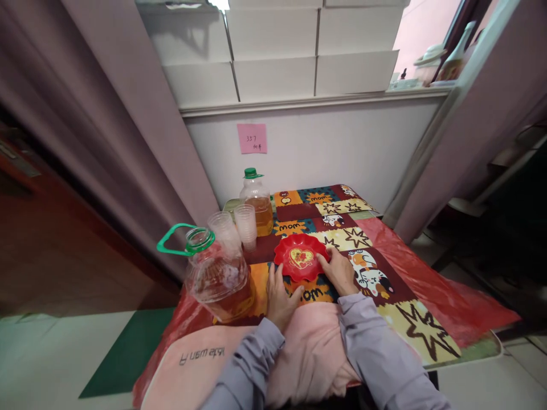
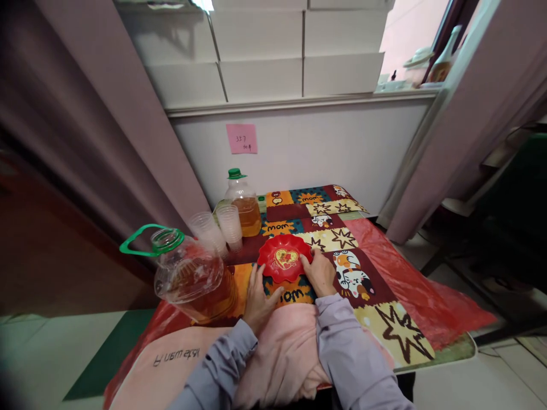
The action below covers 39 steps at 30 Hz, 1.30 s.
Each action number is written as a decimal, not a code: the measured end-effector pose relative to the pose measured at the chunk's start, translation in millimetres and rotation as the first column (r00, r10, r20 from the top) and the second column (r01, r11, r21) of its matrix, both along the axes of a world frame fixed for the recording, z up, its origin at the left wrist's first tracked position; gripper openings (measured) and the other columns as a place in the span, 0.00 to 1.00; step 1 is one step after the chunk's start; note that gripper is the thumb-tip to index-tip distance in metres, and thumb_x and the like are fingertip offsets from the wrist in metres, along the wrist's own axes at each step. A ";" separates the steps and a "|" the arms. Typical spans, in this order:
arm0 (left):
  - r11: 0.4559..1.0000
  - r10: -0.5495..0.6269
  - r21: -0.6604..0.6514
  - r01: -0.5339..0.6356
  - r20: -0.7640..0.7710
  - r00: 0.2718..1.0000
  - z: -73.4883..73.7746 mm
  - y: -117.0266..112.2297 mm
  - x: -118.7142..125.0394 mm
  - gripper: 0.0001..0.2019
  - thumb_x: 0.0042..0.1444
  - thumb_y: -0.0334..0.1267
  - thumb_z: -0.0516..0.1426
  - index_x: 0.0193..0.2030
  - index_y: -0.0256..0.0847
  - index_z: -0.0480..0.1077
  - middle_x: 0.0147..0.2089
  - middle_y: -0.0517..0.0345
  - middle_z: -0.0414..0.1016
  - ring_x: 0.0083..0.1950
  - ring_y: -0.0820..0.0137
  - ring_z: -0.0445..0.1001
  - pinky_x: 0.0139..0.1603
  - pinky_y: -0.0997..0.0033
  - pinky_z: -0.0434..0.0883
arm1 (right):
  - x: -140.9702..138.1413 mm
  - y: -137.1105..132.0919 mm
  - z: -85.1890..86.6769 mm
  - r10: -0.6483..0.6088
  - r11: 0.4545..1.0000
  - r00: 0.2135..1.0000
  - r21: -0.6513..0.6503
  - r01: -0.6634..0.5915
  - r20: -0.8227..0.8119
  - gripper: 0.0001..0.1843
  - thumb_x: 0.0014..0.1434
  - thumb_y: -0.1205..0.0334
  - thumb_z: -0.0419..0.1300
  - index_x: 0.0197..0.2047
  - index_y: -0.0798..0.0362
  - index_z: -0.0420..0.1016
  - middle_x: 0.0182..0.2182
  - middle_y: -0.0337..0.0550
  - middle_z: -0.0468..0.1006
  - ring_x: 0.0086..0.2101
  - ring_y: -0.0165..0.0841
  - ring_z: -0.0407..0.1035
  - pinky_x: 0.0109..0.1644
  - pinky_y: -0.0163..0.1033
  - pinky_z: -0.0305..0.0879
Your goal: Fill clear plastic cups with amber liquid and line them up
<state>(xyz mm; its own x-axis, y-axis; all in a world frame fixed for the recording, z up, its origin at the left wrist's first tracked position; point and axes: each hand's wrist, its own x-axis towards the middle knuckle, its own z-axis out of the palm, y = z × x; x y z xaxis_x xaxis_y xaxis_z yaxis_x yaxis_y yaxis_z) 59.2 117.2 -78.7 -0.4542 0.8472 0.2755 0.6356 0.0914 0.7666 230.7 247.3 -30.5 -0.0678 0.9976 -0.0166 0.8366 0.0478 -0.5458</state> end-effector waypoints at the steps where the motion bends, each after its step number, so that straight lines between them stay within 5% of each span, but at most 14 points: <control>1: 1.000 0.000 -0.003 0.000 -0.002 1.000 -1.1 -1.2 -0.4 0.37 0.57 0.44 0.66 0.72 0.40 0.65 0.78 0.32 0.61 0.82 0.41 0.59 0.79 0.34 0.60 | -1.5 0.2 0.4 0.008 1.000 1.000 0.003 -0.008 0.004 0.24 0.72 0.45 0.59 0.60 0.53 0.77 0.46 0.58 0.87 0.49 0.51 0.82 0.49 0.46 0.70; 7: 1.000 -0.005 -0.023 0.005 -0.019 1.000 -5.1 -1.4 -1.6 0.27 0.57 0.39 0.64 0.64 0.40 0.72 0.75 0.34 0.65 0.79 0.40 0.63 0.76 0.32 0.62 | -4.6 2.8 -4.4 0.029 1.000 0.999 0.010 -0.029 -0.017 0.21 0.70 0.56 0.60 0.63 0.54 0.76 0.49 0.57 0.87 0.50 0.49 0.83 0.50 0.45 0.71; 14: 1.000 0.008 -0.002 -0.008 -0.020 1.000 -1.9 -1.0 -0.4 0.18 0.53 0.39 0.67 0.51 0.44 0.73 0.70 0.38 0.69 0.78 0.42 0.64 0.74 0.34 0.65 | 3.2 6.0 -8.6 -0.020 0.999 0.991 0.033 0.025 -0.134 0.24 0.74 0.45 0.56 0.60 0.52 0.79 0.47 0.52 0.88 0.49 0.46 0.83 0.50 0.44 0.72; 20: 0.999 0.028 0.021 -0.028 -0.001 1.000 -1.8 -0.5 0.3 0.17 0.53 0.40 0.69 0.45 0.45 0.69 0.66 0.40 0.72 0.78 0.43 0.64 0.73 0.37 0.66 | 4.0 10.1 -16.9 -0.059 0.997 0.977 0.031 0.067 -0.205 0.17 0.71 0.49 0.58 0.53 0.48 0.82 0.45 0.48 0.89 0.46 0.44 0.83 0.48 0.43 0.73; 24: 0.999 0.031 0.020 -0.031 0.001 1.000 -4.5 -2.3 0.6 0.18 0.55 0.41 0.68 0.50 0.43 0.71 0.68 0.38 0.71 0.78 0.43 0.64 0.75 0.35 0.64 | 3.2 8.4 -20.3 -0.076 0.996 0.965 0.034 0.087 -0.250 0.18 0.69 0.51 0.58 0.55 0.49 0.82 0.47 0.50 0.88 0.46 0.46 0.83 0.49 0.45 0.73; 29: 0.999 0.025 0.031 -0.025 -0.006 1.000 -6.5 -7.2 -0.8 0.36 0.53 0.39 0.68 0.70 0.42 0.66 0.73 0.36 0.70 0.78 0.43 0.66 0.76 0.34 0.63 | 0.7 4.4 -20.7 -0.085 0.986 0.923 0.099 0.131 -0.375 0.32 0.67 0.44 0.54 0.65 0.57 0.74 0.52 0.58 0.87 0.49 0.49 0.82 0.53 0.49 0.74; 35: 0.998 0.034 0.046 -0.034 0.010 0.999 -13.3 -5.9 1.2 0.46 0.51 0.37 0.67 0.77 0.39 0.58 0.76 0.31 0.67 0.78 0.43 0.66 0.77 0.33 0.63 | -5.9 6.2 -28.9 -0.047 0.971 0.891 0.191 0.147 -0.451 0.36 0.63 0.34 0.55 0.58 0.56 0.80 0.51 0.60 0.86 0.46 0.51 0.81 0.53 0.53 0.74; 39: 0.998 0.040 0.048 -0.038 -0.047 0.998 -0.3 -21.2 9.3 0.45 0.55 0.39 0.66 0.79 0.40 0.58 0.79 0.30 0.62 0.81 0.40 0.62 0.76 0.28 0.64 | -7.4 6.2 -31.3 -0.028 0.953 0.881 0.254 0.167 -0.472 0.38 0.63 0.32 0.56 0.60 0.55 0.79 0.55 0.61 0.85 0.48 0.52 0.80 0.56 0.55 0.74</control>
